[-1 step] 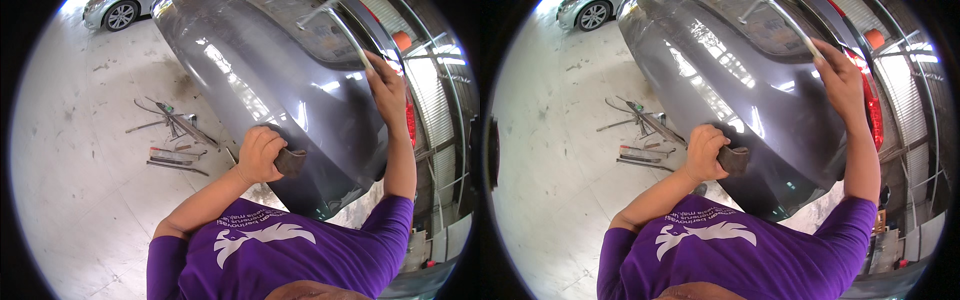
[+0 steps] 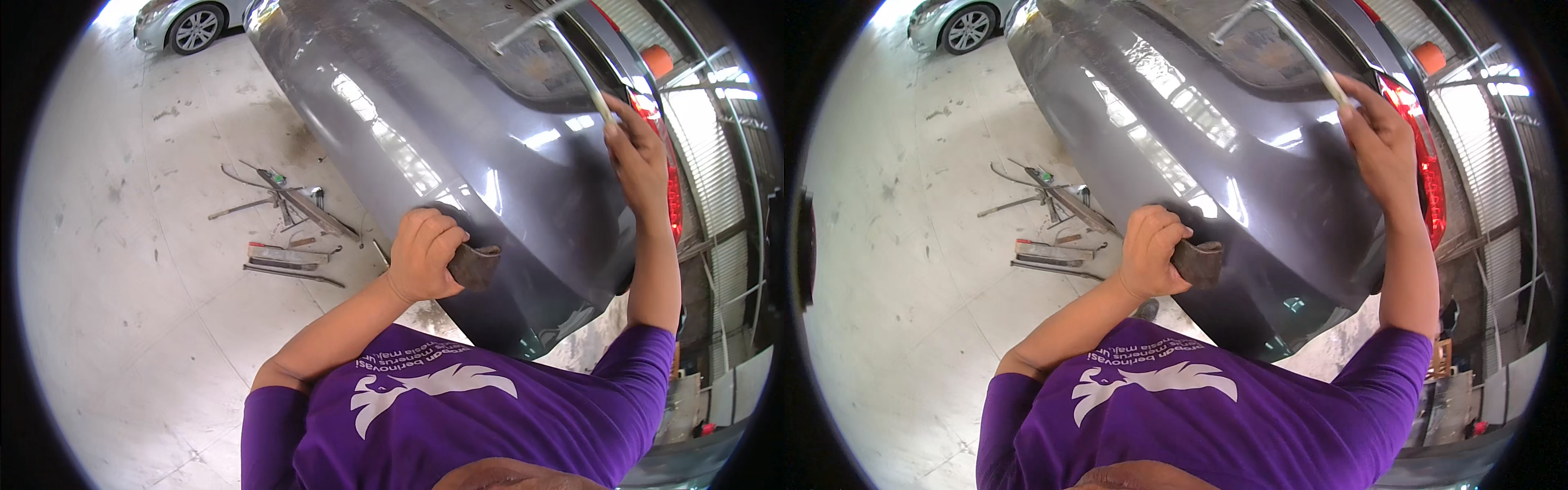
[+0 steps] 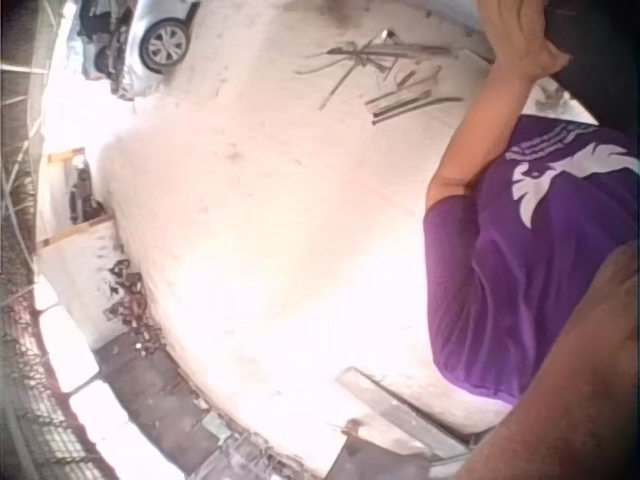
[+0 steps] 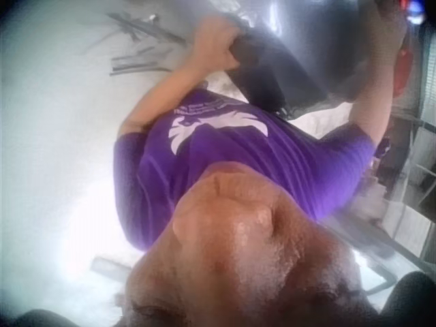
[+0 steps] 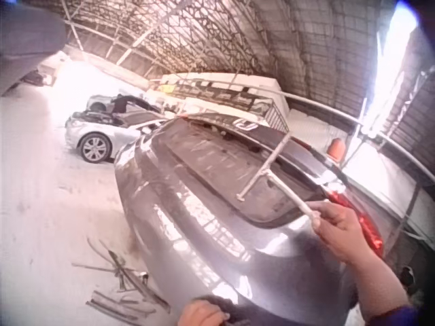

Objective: The person repairs a dent on the rear of a car by hammering a metal dolly against the surface from the inside while holding it in place by hand.

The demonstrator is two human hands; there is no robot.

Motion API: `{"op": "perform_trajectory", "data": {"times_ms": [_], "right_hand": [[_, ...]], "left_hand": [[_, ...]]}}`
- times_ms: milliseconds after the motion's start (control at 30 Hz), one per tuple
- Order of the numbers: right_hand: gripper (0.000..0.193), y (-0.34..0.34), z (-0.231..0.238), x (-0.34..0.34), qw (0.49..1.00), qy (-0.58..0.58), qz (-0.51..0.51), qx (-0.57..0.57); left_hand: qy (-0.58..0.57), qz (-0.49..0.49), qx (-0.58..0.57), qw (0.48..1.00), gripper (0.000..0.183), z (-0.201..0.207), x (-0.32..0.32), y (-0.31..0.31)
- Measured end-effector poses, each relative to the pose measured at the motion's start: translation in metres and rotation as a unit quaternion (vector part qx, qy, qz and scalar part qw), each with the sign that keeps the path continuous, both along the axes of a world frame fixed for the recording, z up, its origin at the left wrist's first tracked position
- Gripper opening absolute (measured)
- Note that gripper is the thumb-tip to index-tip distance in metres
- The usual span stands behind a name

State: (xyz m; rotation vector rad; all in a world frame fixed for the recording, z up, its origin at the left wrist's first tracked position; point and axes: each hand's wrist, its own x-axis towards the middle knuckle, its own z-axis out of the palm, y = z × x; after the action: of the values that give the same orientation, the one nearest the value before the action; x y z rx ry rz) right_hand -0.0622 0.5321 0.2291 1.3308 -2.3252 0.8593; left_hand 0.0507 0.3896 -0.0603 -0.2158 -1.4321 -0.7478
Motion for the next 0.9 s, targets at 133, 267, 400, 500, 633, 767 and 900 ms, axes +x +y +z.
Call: {"op": "perform_trajectory", "data": {"times_ms": [133, 267, 400, 500, 633, 767, 900], "right_hand": [[0.040, 0.048, -0.035, 0.027, 0.973, -0.204, -0.049, -0.101], [0.040, 0.077, -0.082, 0.051, 0.969, -0.224, 0.017, -0.104], [0.033, 0.080, -0.125, 0.034, 0.991, -0.084, 0.087, -0.049], [0.032, 0.071, -0.153, 0.017, 0.991, -0.072, 0.109, -0.031], [0.032, 0.068, -0.168, 0.013, 0.990, -0.055, 0.124, -0.032], [0.038, 0.072, -0.178, 0.007, 0.988, -0.003, 0.156, -0.017], [0.039, 0.074, -0.178, 0.006, 0.984, 0.006, 0.173, -0.042]], "left_hand": [[-0.031, 0.010, -0.013, 0.999, 0.045, 0.001, 0.003, -0.002], [-0.072, 0.008, -0.032, 0.997, 0.049, -0.021, -0.001, -0.003], [-0.079, 0.036, -0.039, 0.995, 0.053, -0.044, -0.017, 0.001], [-0.091, 0.048, -0.044, 0.994, 0.053, -0.061, -0.026, 0.005], [-0.101, 0.053, -0.044, 0.992, 0.051, -0.075, -0.032, 0.009], [-0.168, 0.032, -0.057, 0.984, 0.049, -0.087, -0.033, 0.008], [-0.225, 0.017, -0.099, 0.969, 0.053, -0.084, -0.029, -0.001]]}}
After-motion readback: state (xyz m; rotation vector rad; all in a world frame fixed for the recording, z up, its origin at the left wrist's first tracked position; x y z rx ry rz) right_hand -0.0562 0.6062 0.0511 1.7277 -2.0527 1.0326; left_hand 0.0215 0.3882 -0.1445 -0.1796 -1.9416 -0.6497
